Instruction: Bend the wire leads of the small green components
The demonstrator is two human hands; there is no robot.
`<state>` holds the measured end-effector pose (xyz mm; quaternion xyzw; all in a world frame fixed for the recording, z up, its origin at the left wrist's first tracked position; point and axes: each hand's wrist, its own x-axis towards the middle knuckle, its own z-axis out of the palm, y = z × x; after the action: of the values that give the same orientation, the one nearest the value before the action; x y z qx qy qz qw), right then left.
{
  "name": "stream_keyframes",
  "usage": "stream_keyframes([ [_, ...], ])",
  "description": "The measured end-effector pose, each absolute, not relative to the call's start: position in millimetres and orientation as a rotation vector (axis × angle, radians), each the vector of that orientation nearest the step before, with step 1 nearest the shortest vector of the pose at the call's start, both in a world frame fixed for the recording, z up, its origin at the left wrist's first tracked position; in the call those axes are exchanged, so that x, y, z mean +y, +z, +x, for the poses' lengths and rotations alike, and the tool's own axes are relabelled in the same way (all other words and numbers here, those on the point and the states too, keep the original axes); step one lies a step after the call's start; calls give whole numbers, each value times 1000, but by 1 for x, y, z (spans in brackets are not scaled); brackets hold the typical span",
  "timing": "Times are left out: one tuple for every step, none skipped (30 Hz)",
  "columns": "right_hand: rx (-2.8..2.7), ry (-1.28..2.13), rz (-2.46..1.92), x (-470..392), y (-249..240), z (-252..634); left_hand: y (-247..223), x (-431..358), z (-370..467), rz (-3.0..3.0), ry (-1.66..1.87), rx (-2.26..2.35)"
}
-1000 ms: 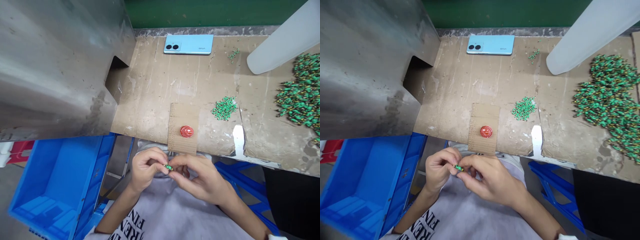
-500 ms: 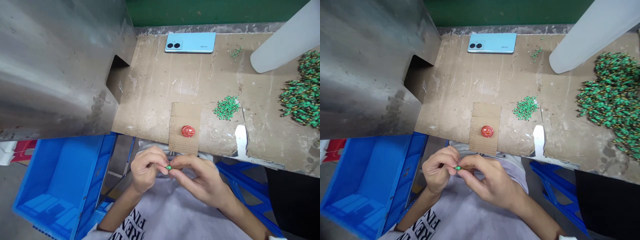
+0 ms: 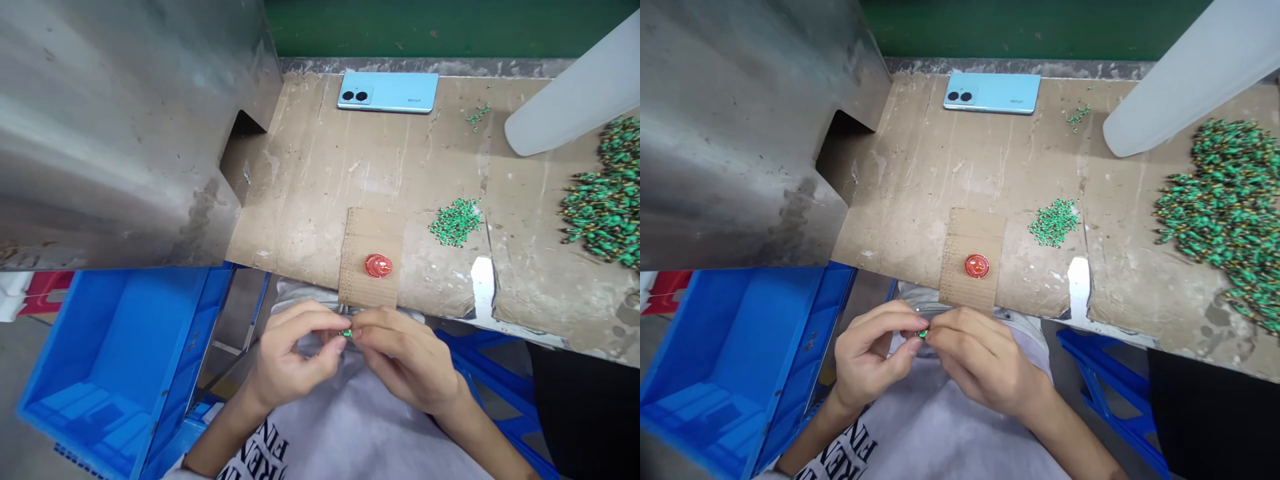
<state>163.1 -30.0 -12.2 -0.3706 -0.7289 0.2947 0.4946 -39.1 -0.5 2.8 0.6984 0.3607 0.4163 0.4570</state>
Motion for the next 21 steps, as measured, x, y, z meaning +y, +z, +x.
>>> stream_keyframes([
  [-1778, 713, -889, -30, -12, 163, 5, -1, -38, 1732, 1019, 911],
  [-1787, 714, -881, -31, -12, 164, 7, -2, -38, 1739, 1017, 934],
  [-1792, 716, -877, -31, -12, 165, 9, -3, -37, 1740, 1014, 957],
  [-1796, 720, -874, -31, -13, 165, 11, -4, -36, 1736, 1012, 980],
  [-1797, 724, -871, -31, -13, 166, 12, -5, -36, 1724, 1003, 1001],
  [-1799, 728, -868, -31, -14, 166, 13, -5, -35, 1702, 992, 1021],
  [-1805, 732, -866, -31, -15, 167, 13, -5, -35, 1677, 979, 1035],
  [-1812, 736, -869, -31, -16, 167, 13, -5, -34, 1654, 969, 1046],
  [-1816, 738, -875, -31, -18, 166, 13, -5, -34, 1637, 963, 1052],
  [-1816, 734, -881, -31, -19, 165, 12, -4, -33, 1628, 962, 1056],
  [-1812, 726, -887, -31, -20, 164, 12, -3, -33, 1628, 966, 1058],
  [-1802, 709, -892, -31, -21, 162, 11, -3, -32, 1634, 974, 1057],
  [-1791, 684, -892, -31, -21, 160, 9, -2, -31, 1645, 980, 1053],
  [-1790, 660, -894, -32, -22, 159, 8, -2, -30, 1657, 988, 1047],
  [-1782, 627, -898, -33, -23, 159, 5, -1, -29, 1670, 992, 1030],
  [-1792, 609, -899, -33, -23, 160, 3, -1, -29, 1683, 999, 1017],
  [-1794, 597, -898, -34, -24, 164, 1, 0, -29, 1685, 1002, 999],
  [-1800, 599, -905, -34, -24, 170, -2, 1, -29, 1673, 997, 967],
  [-1793, 590, -947, -34, -23, 179, -4, 4, -30, 1658, 983, 937],
  [-1759, 544, -1036, -32, -22, 193, -6, 9, -32, 1645, 974, 913],
  [-1709, 472, -1166, -29, -21, 210, -8, 15, -34, 1644, 972, 918],
])
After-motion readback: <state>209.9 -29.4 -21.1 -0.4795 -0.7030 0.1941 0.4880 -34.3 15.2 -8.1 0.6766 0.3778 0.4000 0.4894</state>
